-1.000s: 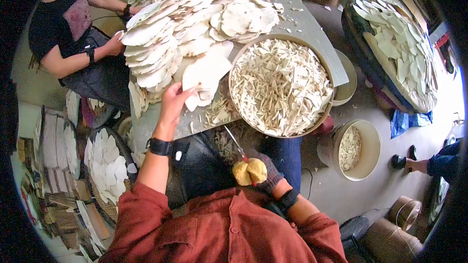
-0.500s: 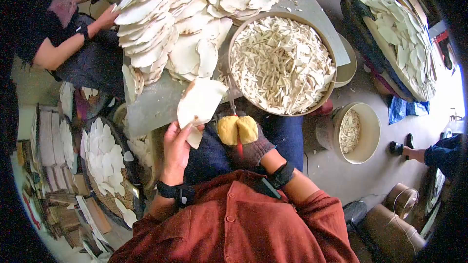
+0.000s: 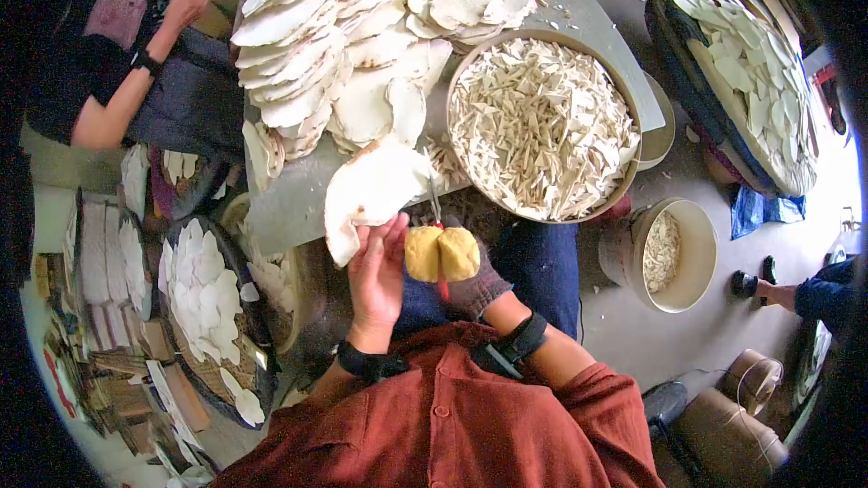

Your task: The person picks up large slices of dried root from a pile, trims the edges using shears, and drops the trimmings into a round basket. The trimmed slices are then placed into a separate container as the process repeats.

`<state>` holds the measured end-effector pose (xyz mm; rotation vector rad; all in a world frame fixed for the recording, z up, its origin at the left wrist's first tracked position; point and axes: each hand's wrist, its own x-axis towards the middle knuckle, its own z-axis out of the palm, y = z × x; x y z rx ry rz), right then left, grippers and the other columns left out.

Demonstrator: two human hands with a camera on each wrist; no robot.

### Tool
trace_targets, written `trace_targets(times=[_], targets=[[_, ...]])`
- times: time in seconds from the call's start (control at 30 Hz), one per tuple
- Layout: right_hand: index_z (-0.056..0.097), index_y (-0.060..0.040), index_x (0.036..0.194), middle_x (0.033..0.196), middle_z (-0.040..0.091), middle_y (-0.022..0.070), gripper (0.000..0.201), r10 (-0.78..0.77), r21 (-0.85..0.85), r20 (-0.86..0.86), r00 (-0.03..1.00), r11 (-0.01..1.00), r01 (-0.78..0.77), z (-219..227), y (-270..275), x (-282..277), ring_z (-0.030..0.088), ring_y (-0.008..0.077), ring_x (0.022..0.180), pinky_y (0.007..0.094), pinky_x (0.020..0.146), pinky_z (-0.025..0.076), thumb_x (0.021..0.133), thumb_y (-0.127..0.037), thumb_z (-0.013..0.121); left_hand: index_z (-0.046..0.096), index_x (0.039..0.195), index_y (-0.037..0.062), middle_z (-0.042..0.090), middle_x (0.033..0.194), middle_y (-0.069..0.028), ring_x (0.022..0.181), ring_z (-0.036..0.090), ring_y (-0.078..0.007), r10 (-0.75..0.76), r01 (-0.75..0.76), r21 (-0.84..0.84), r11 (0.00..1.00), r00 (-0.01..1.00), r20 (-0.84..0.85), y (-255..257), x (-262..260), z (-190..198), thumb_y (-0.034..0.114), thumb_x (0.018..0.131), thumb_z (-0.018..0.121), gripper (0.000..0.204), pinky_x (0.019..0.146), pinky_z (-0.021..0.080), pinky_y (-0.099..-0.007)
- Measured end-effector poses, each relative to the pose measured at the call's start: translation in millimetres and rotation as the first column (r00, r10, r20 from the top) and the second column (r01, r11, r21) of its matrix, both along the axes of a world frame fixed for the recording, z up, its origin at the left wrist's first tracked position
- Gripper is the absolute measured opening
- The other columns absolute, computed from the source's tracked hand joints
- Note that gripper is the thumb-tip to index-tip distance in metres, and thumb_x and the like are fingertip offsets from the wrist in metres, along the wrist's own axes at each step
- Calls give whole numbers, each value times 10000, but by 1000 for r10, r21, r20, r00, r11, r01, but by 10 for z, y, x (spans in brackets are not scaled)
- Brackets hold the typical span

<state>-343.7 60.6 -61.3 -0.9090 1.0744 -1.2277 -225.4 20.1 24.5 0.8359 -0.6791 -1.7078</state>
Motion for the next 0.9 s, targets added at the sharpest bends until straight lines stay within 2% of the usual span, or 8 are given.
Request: trace_targets(times=[0.13, 0.17, 0.33, 0.4, 0.47, 0.67, 0.8, 0.9], targets=[[479, -45, 1121, 1092, 545, 109, 304, 9, -73, -150, 989, 997, -20, 83, 11, 19, 522, 240, 1026, 352, 905, 420, 844, -169, 486, 430, 1155, -43, 541, 1099, -175, 1081, 501, -244, -7, 3, 78, 997, 999, 46, -124, -195, -20, 175, 893, 492, 347, 941, 394, -351], [519, -75, 1068, 1039, 562, 105, 289, -17, -110, -172, 985, 994, -2, 81, 12, 38, 533, 256, 986, 358, 872, 431, 801, -185, 516, 449, 1112, -64, 551, 1063, -183, 1022, 538, -241, 58, -68, 188, 980, 997, 58, -168, -257, 25, 172, 888, 505, 330, 896, 432, -340], [573, -85, 884, 844, 589, 113, 205, -80, -291, -573, 816, 950, -111, 7, -10, -10, 572, 287, 816, 384, 707, 477, 700, -176, 573, 475, 1081, -59, 580, 989, -153, 880, 603, -230, 96, -108, 62, 992, 982, 164, -380, -285, -102, 147, 871, 528, 298, 781, 496, -318], [578, -85, 871, 818, 591, 114, 201, -62, -182, -218, 974, 983, 22, -59, 2, 14, 574, 291, 791, 387, 688, 477, 695, -182, 581, 472, 1089, -56, 582, 986, -153, 855, 612, -238, 78, -90, 50, 995, 976, 206, -445, -231, -173, 137, 865, 534, 302, 758, 507, -322], [581, -86, 865, 800, 592, 116, 200, -77, -130, -57, 995, 989, 69, -156, 12, 13, 575, 294, 773, 387, 677, 477, 692, -187, 587, 388, 1136, -19, 561, 983, -151, 806, 610, -239, 97, -105, 18, 994, 966, 241, -495, -213, -221, 98, 859, 540, 337, 702, 526, -328], [588, -88, 895, 819, 601, 120, 220, -71, -185, -189, 979, 982, 36, -245, 52, 40, 581, 296, 782, 381, 689, 480, 703, -195, 588, 438, 1100, -38, 581, 964, -158, 782, 627, -251, 143, -154, 19, 988, 949, 281, -479, -248, -185, 89, 842, 551, 309, 698, 533, -337], [584, -82, 943, 879, 608, 119, 243, -62, -147, -21, 998, 987, 58, -112, 61, 3, 582, 286, 844, 361, 748, 478, 721, -181, 579, 414, 1116, -28, 584, 954, -156, 765, 627, -242, 83, -95, 24, 995, 951, 297, -508, -218, -201, 82, 842, 547, 324, 685, 535, -331], [578, -80, 961, 913, 604, 116, 240, -79, -88, -18, 997, 993, 78, 42, 60, -79, 576, 273, 885, 347, 787, 470, 738, -167, 568, 416, 1109, -30, 591, 932, -154, 759, 627, -231, 16, -18, 3, 1000, 949, 315, -453, -266, -117, 78, 846, 537, 309, 676, 538, -325]])
